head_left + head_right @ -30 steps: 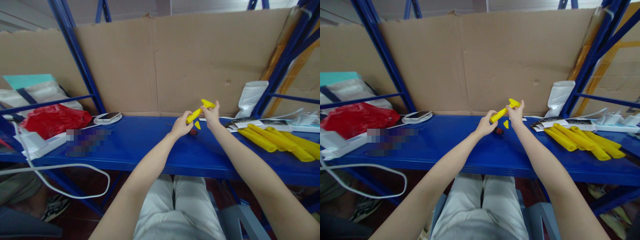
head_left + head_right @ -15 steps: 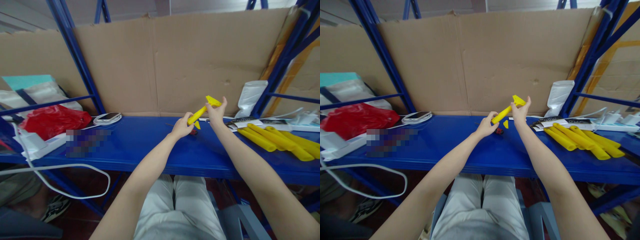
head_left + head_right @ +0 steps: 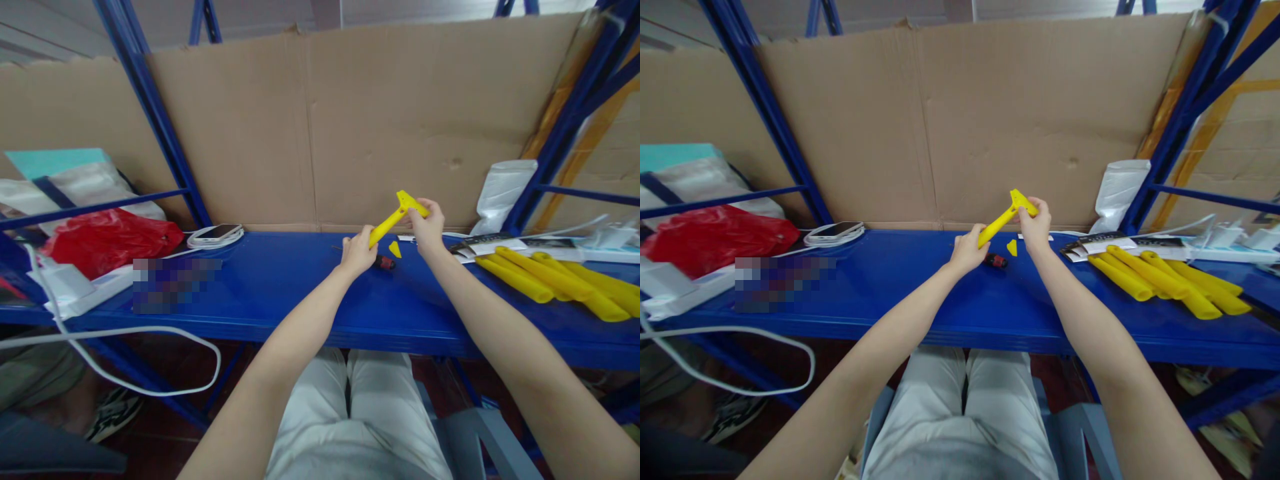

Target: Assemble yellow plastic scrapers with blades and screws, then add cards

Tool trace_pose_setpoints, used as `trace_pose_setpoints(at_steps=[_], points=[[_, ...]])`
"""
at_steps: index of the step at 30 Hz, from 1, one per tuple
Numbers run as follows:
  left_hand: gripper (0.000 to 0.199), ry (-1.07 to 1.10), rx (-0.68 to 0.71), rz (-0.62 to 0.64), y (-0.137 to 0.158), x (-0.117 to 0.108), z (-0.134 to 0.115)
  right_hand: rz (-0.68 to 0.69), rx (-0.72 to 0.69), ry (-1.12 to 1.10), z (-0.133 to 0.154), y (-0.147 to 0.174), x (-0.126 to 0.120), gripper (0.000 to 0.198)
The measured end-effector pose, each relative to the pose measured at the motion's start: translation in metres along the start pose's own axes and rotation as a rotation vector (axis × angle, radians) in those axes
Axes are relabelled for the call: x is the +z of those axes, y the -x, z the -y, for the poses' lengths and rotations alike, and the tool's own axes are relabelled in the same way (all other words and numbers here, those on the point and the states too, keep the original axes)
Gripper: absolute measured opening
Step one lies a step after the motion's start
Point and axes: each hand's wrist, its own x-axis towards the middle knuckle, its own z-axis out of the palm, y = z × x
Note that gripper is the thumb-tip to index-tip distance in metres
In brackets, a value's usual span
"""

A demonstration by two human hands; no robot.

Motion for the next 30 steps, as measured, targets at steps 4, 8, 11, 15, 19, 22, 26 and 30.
trace_pose_setpoints(at_steps=[4, 8, 11, 15, 19, 22, 26, 30], points=[[0.031, -0.056, -0.036, -0.002, 0.001, -0.001, 0.0, 0.072, 0.002, 0.013, 0.009, 0.01, 0.002, 0.042], [0.03, -0.086, -0.033, 0.02, 0.002, -0.003, -0.003, 0.155, -0.023, 0.106, 0.022, 0.023, 0.003, 0.042], [0.03, -0.087, -0.045, 0.019, 0.003, -0.005, -0.006, 0.222, -0.068, 0.155, 0.029, 0.032, 0.006, 0.044], [0.026, -0.063, -0.066, -0.004, 0.002, -0.008, -0.007, 0.296, -0.016, 0.104, 0.035, 0.04, 0.017, 0.045], [0.025, -0.088, -0.097, -0.001, 0.001, -0.009, -0.004, 0.364, 0.166, -0.044, 0.037, 0.042, 0.026, 0.038], [0.028, -0.165, -0.131, 0.031, 0.001, -0.01, -0.003, 0.401, 0.256, -0.091, 0.035, 0.042, 0.027, 0.036], [0.03, -0.216, -0.167, 0.078, 0.0, -0.01, -0.002, 0.448, 0.278, -0.07, 0.032, 0.04, 0.024, 0.033], [0.032, -0.214, -0.189, 0.101, -0.002, -0.008, 0.001, 0.456, 0.241, -0.033, 0.028, 0.038, 0.02, 0.027]])
